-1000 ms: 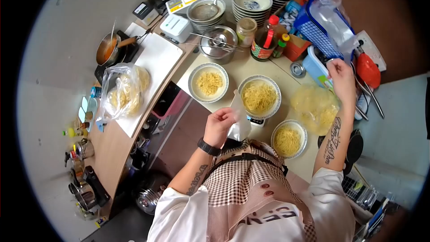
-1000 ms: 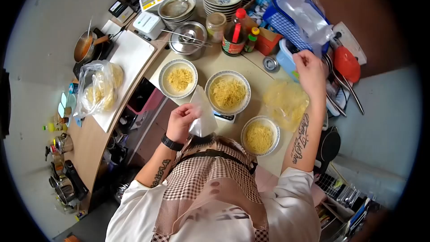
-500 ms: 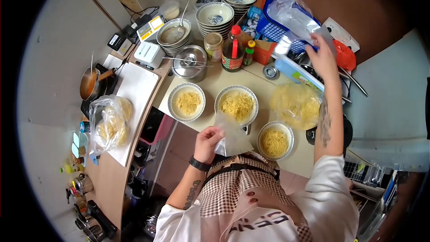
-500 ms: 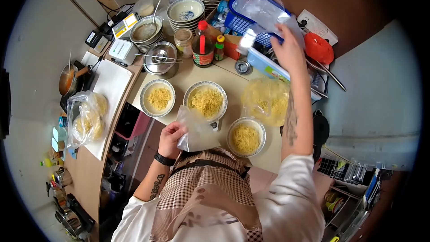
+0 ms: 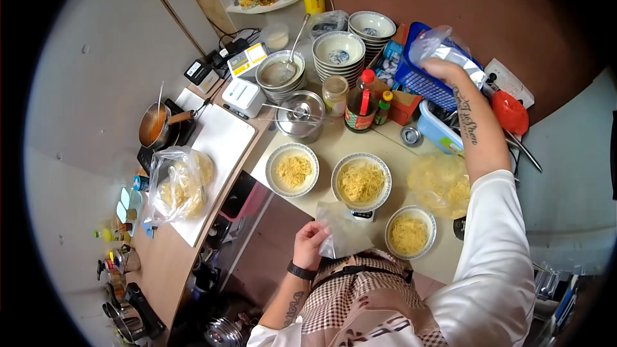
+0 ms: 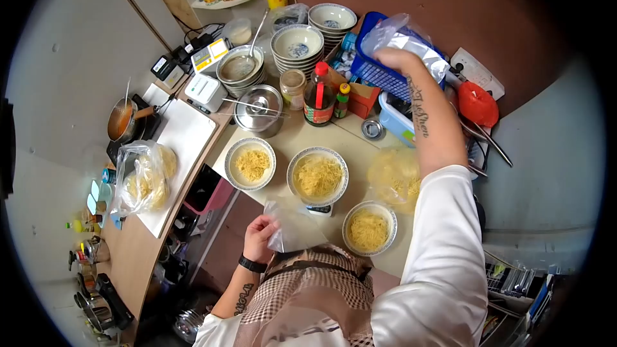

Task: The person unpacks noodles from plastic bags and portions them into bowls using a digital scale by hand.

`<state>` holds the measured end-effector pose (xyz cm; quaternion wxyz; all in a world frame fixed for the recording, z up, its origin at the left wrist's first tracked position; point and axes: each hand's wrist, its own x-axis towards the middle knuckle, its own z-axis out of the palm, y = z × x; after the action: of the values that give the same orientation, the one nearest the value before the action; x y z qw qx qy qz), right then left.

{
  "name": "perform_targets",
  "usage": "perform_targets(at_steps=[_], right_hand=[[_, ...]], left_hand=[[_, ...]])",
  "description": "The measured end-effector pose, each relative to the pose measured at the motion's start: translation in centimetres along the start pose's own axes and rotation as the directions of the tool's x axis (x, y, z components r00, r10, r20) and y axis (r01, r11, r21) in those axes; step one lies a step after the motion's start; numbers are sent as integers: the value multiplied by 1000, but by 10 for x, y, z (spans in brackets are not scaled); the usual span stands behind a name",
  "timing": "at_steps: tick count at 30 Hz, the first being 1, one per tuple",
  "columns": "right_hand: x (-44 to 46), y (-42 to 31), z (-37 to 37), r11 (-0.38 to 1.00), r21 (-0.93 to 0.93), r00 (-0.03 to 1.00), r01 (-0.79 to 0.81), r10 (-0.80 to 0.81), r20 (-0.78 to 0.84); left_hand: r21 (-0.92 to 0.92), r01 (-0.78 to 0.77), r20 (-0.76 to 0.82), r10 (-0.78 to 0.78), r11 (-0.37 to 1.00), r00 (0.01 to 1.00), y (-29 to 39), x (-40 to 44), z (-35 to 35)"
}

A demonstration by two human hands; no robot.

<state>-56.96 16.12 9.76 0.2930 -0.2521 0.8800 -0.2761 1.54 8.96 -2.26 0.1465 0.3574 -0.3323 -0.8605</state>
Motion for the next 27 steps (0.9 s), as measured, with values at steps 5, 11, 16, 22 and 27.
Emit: perform_targets(at_steps=[5,11,16,22,27], right_hand=[[-66,-18,-46,834,-545,936,87,-255,-241],[-231,-43,94,873,212,878,438,-365,-311],[-290,-41,265,911,400,917,104,-243,317],[-304,16,310,500,865,994,-43,-62,85],[-285,59,282,346,891,937,294,80,-340]], left_hand=[[-4,-45,-16,44,999,999,0,7,-10],[93,-56,91,47,994,995,18,25,20],[166,-141,265,94,976,960,15,35,54],[270,-144,196,92,952,976,14,36,49],[972,-231,214,259,37,942,52,28,-1]])
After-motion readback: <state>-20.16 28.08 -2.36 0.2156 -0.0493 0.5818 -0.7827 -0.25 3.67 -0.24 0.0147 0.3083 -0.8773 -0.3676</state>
